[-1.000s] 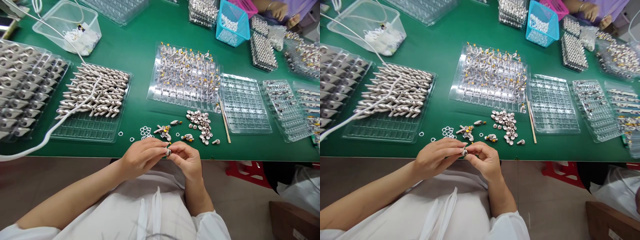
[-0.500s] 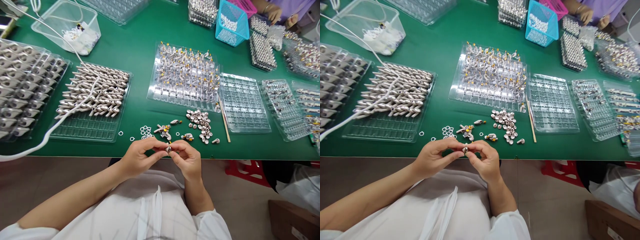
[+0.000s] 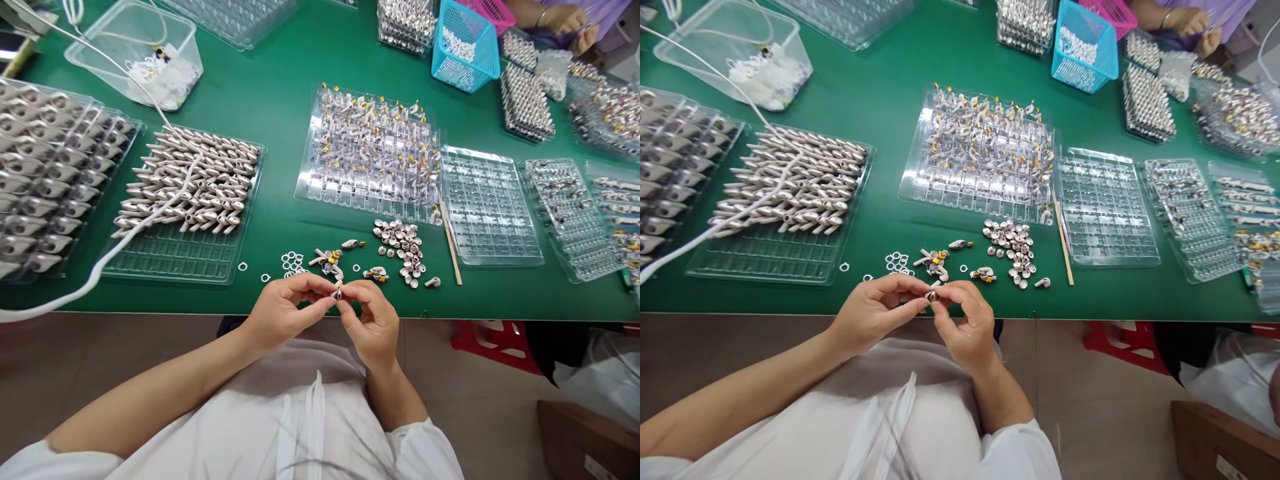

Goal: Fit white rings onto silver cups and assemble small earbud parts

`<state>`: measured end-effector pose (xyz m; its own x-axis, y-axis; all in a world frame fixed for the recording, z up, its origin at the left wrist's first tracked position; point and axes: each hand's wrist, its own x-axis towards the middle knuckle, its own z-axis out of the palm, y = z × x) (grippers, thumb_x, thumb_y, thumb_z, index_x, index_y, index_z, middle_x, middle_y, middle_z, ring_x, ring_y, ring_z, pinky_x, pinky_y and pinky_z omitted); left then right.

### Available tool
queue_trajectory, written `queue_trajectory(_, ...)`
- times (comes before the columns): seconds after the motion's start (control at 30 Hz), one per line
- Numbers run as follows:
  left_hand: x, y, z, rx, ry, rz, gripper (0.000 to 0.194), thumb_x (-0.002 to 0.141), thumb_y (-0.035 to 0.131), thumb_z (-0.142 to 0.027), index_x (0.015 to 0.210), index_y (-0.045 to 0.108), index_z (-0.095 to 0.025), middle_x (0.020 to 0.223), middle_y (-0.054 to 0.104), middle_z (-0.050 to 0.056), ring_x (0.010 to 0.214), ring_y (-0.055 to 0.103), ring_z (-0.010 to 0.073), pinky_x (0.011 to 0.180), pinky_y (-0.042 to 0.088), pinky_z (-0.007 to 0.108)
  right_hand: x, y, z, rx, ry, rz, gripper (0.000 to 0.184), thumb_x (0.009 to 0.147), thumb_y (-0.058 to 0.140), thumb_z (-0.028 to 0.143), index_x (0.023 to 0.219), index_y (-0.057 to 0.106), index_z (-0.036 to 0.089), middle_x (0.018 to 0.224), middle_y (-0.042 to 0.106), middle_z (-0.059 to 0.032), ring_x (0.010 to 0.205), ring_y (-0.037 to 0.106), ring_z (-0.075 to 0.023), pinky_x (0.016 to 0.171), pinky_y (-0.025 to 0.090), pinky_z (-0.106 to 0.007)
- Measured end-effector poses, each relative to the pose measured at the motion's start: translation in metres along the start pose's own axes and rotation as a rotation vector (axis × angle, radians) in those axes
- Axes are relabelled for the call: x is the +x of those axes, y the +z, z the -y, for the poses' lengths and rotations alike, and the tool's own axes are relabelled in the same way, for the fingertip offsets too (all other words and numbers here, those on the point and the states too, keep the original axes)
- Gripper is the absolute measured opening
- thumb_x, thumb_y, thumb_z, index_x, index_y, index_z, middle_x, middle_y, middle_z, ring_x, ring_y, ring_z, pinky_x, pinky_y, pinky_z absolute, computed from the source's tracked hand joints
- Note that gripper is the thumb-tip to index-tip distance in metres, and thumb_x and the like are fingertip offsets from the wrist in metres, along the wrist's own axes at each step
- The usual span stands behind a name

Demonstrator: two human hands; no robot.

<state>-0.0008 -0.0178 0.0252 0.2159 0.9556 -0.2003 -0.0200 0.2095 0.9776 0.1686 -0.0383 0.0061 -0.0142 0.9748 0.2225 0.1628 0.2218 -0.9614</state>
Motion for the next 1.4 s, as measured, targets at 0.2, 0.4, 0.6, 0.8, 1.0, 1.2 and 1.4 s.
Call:
queue_trajectory(0.2,-0.001,0.004,-0.001,0.0,0.026,-0.026,0.01,0.079,0.07,-0.018,0.087,0.073,-0.015,0.083,0.075,0.003,0.076,0.072,0.0133,0.072,0.058,0.017,-0.003,0.002,-0.002,-0.015,-0.039,-0.036,0.029,0.084,0.066,0.008,0.106,0.069,0.027,0.097,0.066,-0.0038,0.09,0.065,-0.0177,0.075,0.057,-0.031)
queue_trajectory(0.4,0.001,0.004,0.004,-0.01,0.005,-0.056,0.012,0.08,0.068,-0.021,0.09,0.073,-0.016,0.087,0.074,0.004,0.078,0.071,0.0151,0.074,0.06,0.021,-0.005,0.003,-0.004,0.018,0.02,-0.041,0.023,0.085,0.068,0.013,0.103,0.069,0.026,0.096,0.065,-0.0038,0.09,0.065,-0.0175,0.073,0.057,-0.03)
queue_trajectory(0.6,0.0,0.005,0.004,-0.009,0.011,-0.04,0.015,0.08,0.068,-0.021,0.093,0.073,-0.017,0.086,0.074,0.004,0.079,0.071,0.0148,0.074,0.059,0.021,-0.006,0.004,-0.005,-0.035,-0.062,-0.045,0.031,0.084,0.068,0.009,0.108,0.07,0.029,0.099,0.065,-0.004,0.092,0.065,-0.0177,0.074,0.058,-0.031)
queue_trajectory(0.8,0.001,0.008,0.001,-0.024,-0.004,-0.074,0.011,0.077,0.069,-0.021,0.086,0.074,-0.015,0.082,0.074,0.004,0.075,0.071,0.0147,0.072,0.059,0.02,-0.009,0.004,-0.008,-0.036,-0.074,-0.07,0.032,0.084,0.068,0.009,0.109,0.069,0.029,0.099,0.066,-0.0042,0.092,0.065,-0.0175,0.074,0.058,-0.03)
queue_trajectory(1.0,0.002,0.009,-0.001,-0.024,-0.024,-0.124,0.011,0.074,0.07,-0.021,0.082,0.075,-0.015,0.082,0.076,0.005,0.074,0.072,0.0152,0.07,0.06,0.02,-0.01,0.008,-0.008,-0.06,-0.074,-0.098,0.028,0.084,0.067,0.01,0.107,0.068,0.027,0.097,0.067,-0.0051,0.09,0.066,-0.0181,0.072,0.059,-0.031)
queue_trajectory(1.2,0.003,0.007,-0.003,-0.04,-0.071,-0.111,0.013,0.073,0.072,-0.022,0.083,0.077,-0.015,0.083,0.078,0.006,0.076,0.074,0.0178,0.072,0.062,0.022,-0.008,0.009,-0.005,-0.124,-0.087,-0.098,0.025,0.086,0.063,0.011,0.107,0.066,0.025,0.092,0.065,-0.0043,0.076,0.063,-0.0151,0.065,0.058,-0.03)
queue_trajectory(1.4,0.004,0.008,-0.007,-0.115,-0.106,-0.128,0.011,0.069,0.074,-0.019,0.078,0.075,-0.014,0.075,0.076,0.004,0.066,0.071,0.0151,0.065,0.061,0.021,-0.005,0.01,-0.003,-0.213,-0.188,-0.097,0.031,0.085,0.066,0.01,0.11,0.065,0.028,0.092,0.064,-0.0036,0.083,0.064,-0.0161,0.067,0.058,-0.03)
